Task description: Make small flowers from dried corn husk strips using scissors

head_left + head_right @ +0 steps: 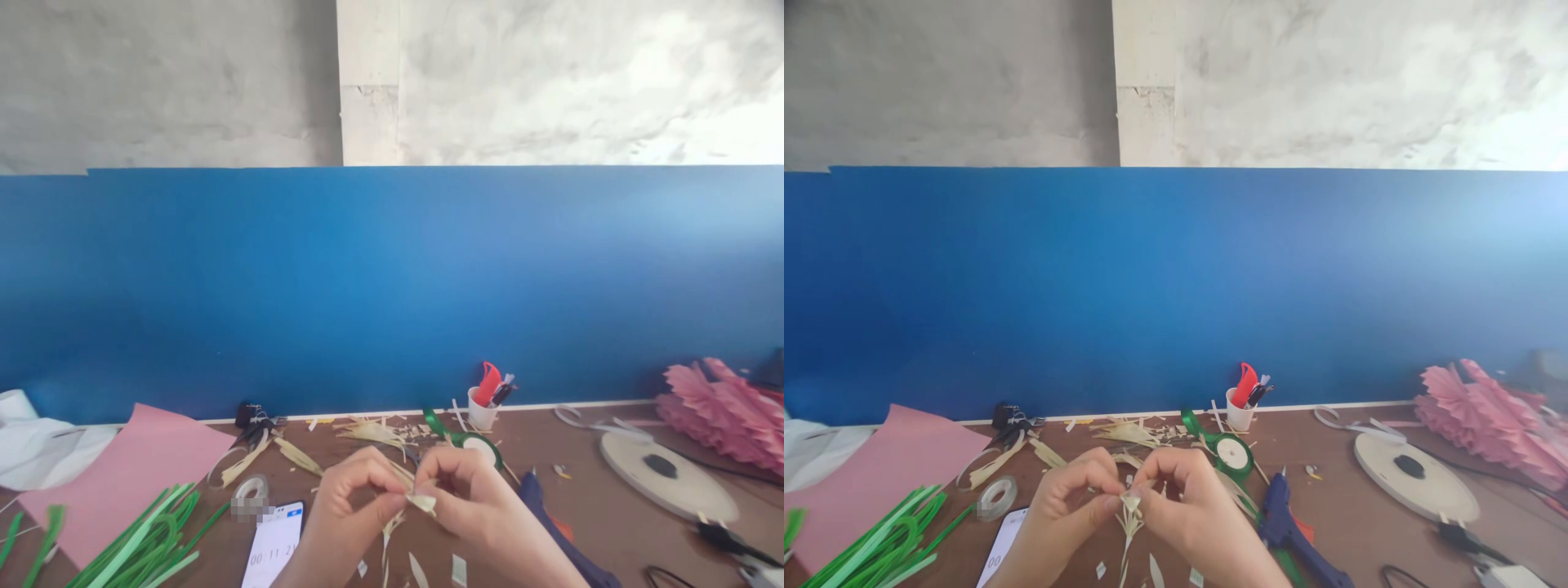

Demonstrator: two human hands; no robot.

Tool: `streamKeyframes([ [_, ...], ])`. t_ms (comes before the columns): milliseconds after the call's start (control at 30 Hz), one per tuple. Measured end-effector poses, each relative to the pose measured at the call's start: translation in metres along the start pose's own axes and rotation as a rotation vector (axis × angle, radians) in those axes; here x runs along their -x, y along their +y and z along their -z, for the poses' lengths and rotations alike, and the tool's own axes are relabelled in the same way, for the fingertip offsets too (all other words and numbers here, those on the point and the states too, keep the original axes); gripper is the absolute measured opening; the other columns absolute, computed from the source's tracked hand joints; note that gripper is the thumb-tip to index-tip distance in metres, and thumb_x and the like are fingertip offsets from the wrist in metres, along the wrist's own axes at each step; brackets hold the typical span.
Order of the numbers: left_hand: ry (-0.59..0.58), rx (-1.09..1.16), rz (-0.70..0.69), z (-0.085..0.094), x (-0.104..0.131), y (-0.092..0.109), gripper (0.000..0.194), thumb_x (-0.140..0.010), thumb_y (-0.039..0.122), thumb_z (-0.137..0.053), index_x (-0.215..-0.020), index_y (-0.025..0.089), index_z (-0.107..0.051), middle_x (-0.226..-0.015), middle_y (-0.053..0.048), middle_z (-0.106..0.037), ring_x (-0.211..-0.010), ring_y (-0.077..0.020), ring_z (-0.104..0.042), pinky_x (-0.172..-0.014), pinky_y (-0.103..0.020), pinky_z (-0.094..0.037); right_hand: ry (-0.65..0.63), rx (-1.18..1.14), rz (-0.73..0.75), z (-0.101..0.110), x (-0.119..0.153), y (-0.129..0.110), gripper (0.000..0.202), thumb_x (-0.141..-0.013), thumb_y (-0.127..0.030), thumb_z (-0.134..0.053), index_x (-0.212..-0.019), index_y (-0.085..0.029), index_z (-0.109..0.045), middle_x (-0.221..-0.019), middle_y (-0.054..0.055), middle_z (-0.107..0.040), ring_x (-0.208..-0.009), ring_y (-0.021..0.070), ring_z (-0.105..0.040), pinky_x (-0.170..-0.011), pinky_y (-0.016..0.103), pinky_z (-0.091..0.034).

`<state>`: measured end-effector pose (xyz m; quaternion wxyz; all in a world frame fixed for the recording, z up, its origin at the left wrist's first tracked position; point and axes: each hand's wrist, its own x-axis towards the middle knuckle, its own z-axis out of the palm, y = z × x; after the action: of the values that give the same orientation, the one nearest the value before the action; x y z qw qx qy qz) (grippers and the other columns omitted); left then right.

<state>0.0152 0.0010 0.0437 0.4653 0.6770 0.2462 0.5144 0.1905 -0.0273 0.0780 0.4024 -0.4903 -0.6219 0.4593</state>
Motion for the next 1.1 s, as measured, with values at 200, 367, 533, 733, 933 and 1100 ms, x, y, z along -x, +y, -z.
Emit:
streamKeyframes([
  [200, 0.099, -0.286, -0.388, 0.0, 0.002, -0.001, 0.013, -0.082, 0.012, -0.067, -0.086, 0.022, -0.074, -0.072, -0.002, -0.066, -0.061, -0.0115, -0.061, -0.056, -0.02, -0.048, -0.033, -0.336, -0.087, -0.005, -0.002, -0.003, 0.029, -0.07, -0.04, -0.071, -0.064, -0.015, -0.056, -0.057, -0.002, -0.053, -0.051, 0.0075, -0.041, -0.048, 0.02, -0.026],
  [367, 0.097, -0.479, -0.639, 0.002, 0.002, 0.001, 0.024, -0.083, 0.004, -0.062, -0.1, 0.018, -0.069, -0.078, -0.005, -0.068, -0.067, -0.0133, -0.065, -0.058, -0.021, -0.053, -0.045, -0.44, -0.144, -0.009, -0.002, -0.006, 0.024, -0.069, -0.033, -0.071, -0.061, -0.014, -0.058, -0.054, -0.002, -0.055, -0.047, 0.0051, -0.037, -0.046, 0.019, -0.023],
  [533, 0.124, -0.591, -0.745, 0.005, 0.006, -0.003, 0.032, -0.08, -0.004, -0.061, -0.107, 0.014, -0.066, -0.086, -0.01, -0.07, -0.079, -0.0173, -0.066, -0.065, -0.026, -0.055, -0.019, -0.475, -0.181, -0.011, -0.003, -0.007, 0.026, -0.067, -0.034, -0.073, -0.058, -0.015, -0.057, -0.053, -0.002, -0.055, -0.045, 0.0046, -0.034, -0.044, 0.02, -0.022],
  [733, 0.196, -0.678, -0.79, 0.002, 0.008, -0.005, 0.026, -0.08, -0.002, -0.06, -0.101, 0.013, -0.067, -0.082, -0.009, -0.069, -0.073, -0.0169, -0.065, -0.063, -0.027, -0.054, 0.024, -0.422, -0.137, -0.014, -0.003, -0.004, 0.03, -0.067, -0.039, -0.074, -0.06, -0.015, -0.057, -0.053, -0.004, -0.051, -0.047, 0.0052, -0.034, -0.045, 0.02, -0.022],
  [933, 0.209, -0.808, -0.836, 0.002, 0.007, 0.001, 0.018, -0.082, 0.004, -0.058, -0.094, 0.015, -0.065, -0.077, -0.007, -0.071, -0.069, -0.0171, -0.063, -0.062, -0.029, -0.049, -0.026, -0.384, -0.099, -0.01, -0.003, -0.005, 0.028, -0.066, -0.036, -0.075, -0.06, -0.015, -0.056, -0.051, -0.006, -0.046, -0.048, 0.0056, -0.034, -0.047, 0.02, -0.023],
  [1100, 0.248, -0.894, -0.876, 0.003, 0.006, 0.01, 0.015, -0.083, 0.007, -0.056, -0.087, 0.019, -0.064, -0.07, -0.001, -0.071, -0.063, -0.0154, -0.063, -0.066, -0.031, -0.04, -0.128, -0.649, -0.212, -0.017, -0.006, 0.003, 0.015, -0.063, -0.025, -0.068, -0.06, -0.016, -0.055, -0.046, -0.007, -0.044, -0.044, 0.0056, -0.036, -0.045, 0.02, -0.022],
])
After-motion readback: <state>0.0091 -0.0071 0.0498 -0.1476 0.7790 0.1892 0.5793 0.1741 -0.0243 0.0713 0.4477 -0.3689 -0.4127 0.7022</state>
